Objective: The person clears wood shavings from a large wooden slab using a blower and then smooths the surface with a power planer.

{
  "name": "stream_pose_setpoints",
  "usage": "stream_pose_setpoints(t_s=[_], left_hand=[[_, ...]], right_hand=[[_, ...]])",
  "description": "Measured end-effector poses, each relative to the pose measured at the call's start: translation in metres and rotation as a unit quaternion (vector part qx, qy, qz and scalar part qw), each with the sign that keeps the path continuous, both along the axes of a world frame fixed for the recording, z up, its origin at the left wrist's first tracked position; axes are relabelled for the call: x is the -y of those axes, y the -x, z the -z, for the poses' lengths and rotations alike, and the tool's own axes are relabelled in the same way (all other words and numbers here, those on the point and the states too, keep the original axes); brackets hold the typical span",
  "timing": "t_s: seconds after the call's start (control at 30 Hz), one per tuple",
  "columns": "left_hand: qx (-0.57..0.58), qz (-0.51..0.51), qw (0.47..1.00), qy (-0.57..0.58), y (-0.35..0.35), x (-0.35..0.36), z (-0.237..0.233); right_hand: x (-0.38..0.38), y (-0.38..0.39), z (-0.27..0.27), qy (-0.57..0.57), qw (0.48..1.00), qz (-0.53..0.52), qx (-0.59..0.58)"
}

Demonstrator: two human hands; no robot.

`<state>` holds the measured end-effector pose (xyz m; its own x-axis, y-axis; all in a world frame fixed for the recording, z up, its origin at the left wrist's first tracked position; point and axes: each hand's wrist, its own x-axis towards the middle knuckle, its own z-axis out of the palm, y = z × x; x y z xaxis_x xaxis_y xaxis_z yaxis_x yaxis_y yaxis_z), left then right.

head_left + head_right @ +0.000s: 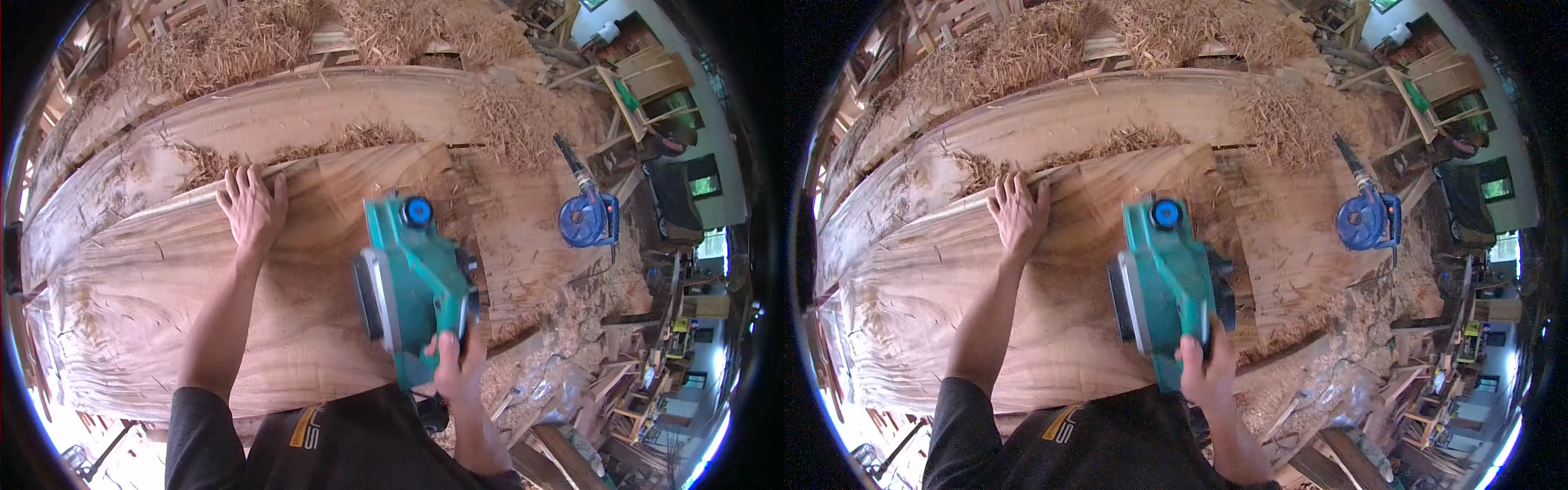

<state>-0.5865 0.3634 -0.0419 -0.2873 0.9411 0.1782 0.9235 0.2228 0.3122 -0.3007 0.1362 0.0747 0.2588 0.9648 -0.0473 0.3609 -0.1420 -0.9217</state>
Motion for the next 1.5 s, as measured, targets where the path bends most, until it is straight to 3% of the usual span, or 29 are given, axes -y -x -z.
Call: stream_pose_setpoints(t_s=[0.2, 0.3, 0.43, 0.63, 0.77, 0.97, 1.07, 1.2, 1.3, 1.37, 1.5], left_hand=[[-0.008, 0.006, 1.000, 0.010, -0.001, 0.002, -0.003], [-0.001, 0.009, 1.000, 0.001, 0.002, 0.002, -0.003], [0.008, 0.011, 1.000, 0.000, 0.004, 0.003, -0.003], [0.015, 0.004, 1.000, -0.017, 0.005, 0.000, -0.001], [0.012, 0.003, 1.000, -0.005, 0.004, 0.000, 0.004], [0.022, -0.010, 1.000, -0.002, 0.001, 0.001, -0.002], [0.007, -0.007, 1.000, -0.001, 0.002, -0.002, 0.000], [-0.015, -0.007, 1.000, 0.006, 0.003, 0.000, -0.002], [0.016, -0.005, 1.000, -0.013, 0.002, 0.002, -0.005], [0.022, 0.003, 1.000, -0.004, 0.001, 0.004, -0.012], [0.013, 0.004, 1.000, -0.005, 0.005, 0.000, -0.001]], right_hand=[[-0.128, 0.014, -0.003, -0.036, 0.999, -0.023, -0.016], [-0.145, 0.016, 0.000, -0.045, 0.998, -0.030, -0.029], [-0.075, 0.009, -0.014, -0.013, 0.999, -0.038, 0.009], [0.128, -0.029, 0.015, 0.072, 0.997, -0.007, -0.012], [0.128, -0.026, 0.000, 0.090, 0.995, -0.026, -0.028], [-0.017, 0.008, -0.001, -0.004, 1.000, -0.025, -0.009], [-0.102, 0.023, -0.009, 0.005, 1.000, -0.030, 0.004], [-0.139, 0.032, -0.009, -0.008, 0.999, -0.031, -0.019], [-0.099, 0.026, 0.004, -0.047, 0.998, -0.020, 0.040], [-0.046, 0.025, -0.010, 0.013, 0.999, -0.023, -0.028], [0.079, 0.007, -0.007, 0.060, 0.997, -0.022, 0.033]])
